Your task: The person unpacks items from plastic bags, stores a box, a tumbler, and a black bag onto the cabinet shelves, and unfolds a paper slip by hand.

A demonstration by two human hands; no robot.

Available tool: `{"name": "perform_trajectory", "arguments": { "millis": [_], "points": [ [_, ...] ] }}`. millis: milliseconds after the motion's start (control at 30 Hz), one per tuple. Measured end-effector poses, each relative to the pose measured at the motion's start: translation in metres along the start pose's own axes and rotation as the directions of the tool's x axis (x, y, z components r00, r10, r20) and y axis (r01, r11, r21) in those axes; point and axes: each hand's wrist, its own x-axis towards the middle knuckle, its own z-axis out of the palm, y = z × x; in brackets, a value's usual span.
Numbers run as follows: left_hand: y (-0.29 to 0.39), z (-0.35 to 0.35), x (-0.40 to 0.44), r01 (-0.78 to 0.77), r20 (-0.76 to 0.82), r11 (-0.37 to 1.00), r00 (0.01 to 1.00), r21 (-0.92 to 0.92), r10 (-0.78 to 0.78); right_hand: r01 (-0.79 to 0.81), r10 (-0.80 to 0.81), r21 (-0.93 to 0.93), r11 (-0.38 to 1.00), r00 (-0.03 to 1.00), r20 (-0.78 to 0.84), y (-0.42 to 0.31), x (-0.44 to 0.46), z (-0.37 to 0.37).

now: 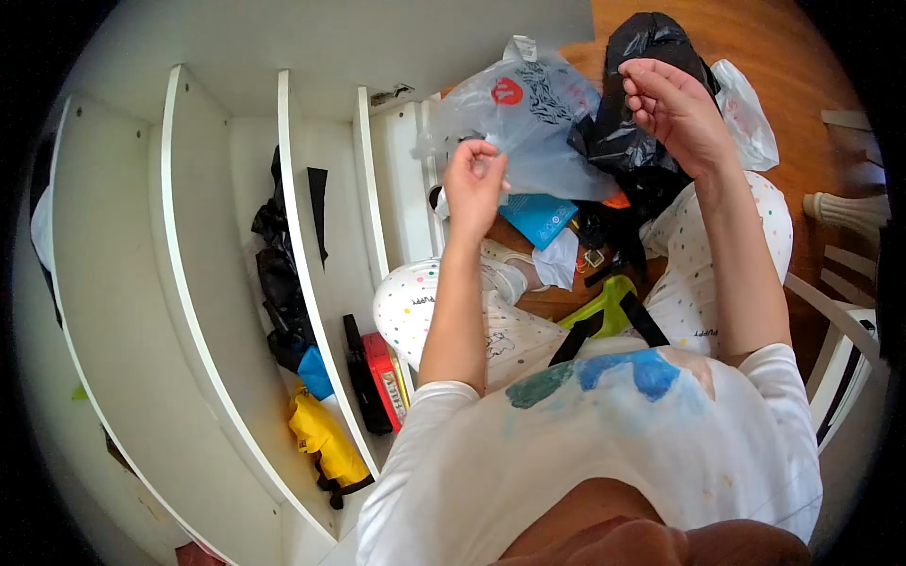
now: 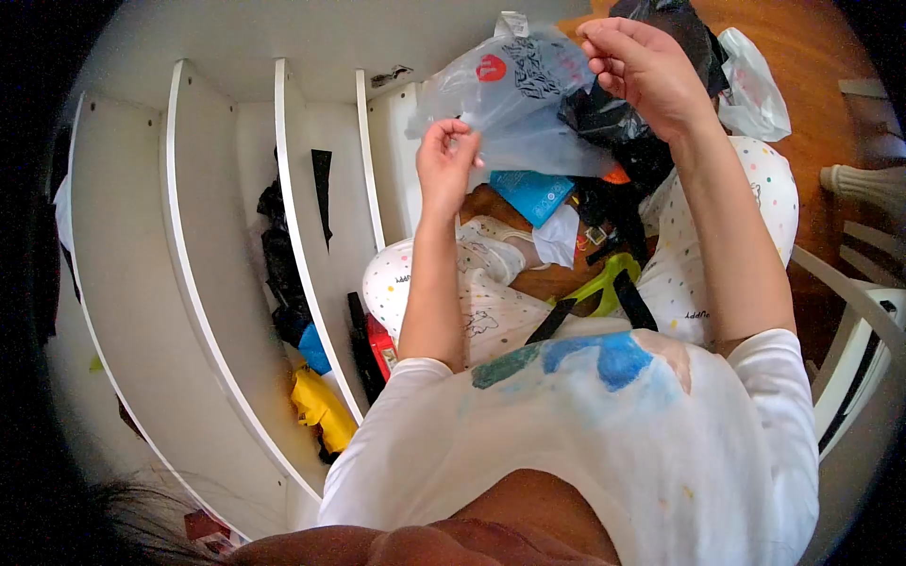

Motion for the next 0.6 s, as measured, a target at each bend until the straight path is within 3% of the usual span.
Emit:
{"name": "perform_trajectory", "arguments": {
  "millis": [67, 133, 200, 267, 333, 400, 467, 600],
  "points": [
    [0.001, 0.007, -0.016, -0.072, 0.088, 0.997, 0.994, 0.037, 0.069, -0.008, 0.009, -0.052, 0.999, 1.000, 0.019, 0.003, 0.001, 0.000],
    [0.007, 0.030, -0.034, -0.247, 0.165, 0.944, 0.963, 0.219, 0.214, -0.027, 0.033, -0.144, 0.989, 0.999, 0.044, 0.007, -0.002, 0.008],
    [0.012, 0.053, -0.052, -0.361, 0.291, 0.911, 0.910, 0.199, 0.296, -0.081, 0.098, -0.414, 0.907, 0.995, 0.021, 0.014, -0.012, 0.024],
    [0.008, 0.069, -0.059, -0.405, 0.318, 0.897, 0.886, 0.179, 0.336, 0.194, -0.031, -0.810, 0.553, 0.977, 0.213, 0.043, -0.014, 0.021],
    [0.007, 0.078, -0.067, -0.420, 0.372, 0.875, 0.872, 0.239, 0.317, 0.198, -0.003, -0.943, 0.266, 0.979, 0.205, 0.068, -0.019, 0.023],
    [0.009, 0.083, -0.079, -0.420, 0.422, 0.879, 0.855, 0.227, 0.300, 0.129, 0.071, -0.963, 0.238, 0.986, 0.149, 0.075, -0.016, 0.021],
    [0.010, 0.082, -0.082, -0.418, 0.473, 0.882, 0.836, 0.217, 0.279, 0.153, 0.090, -0.986, 0.068, 0.983, 0.158, 0.088, -0.002, 0.010],
    [0.013, 0.076, -0.083, -0.388, 0.397, 0.915, 0.862, 0.114, 0.316, 0.174, 0.058, -0.943, 0.285, 0.978, 0.198, 0.079, 0.001, 0.020]
  ]
}}
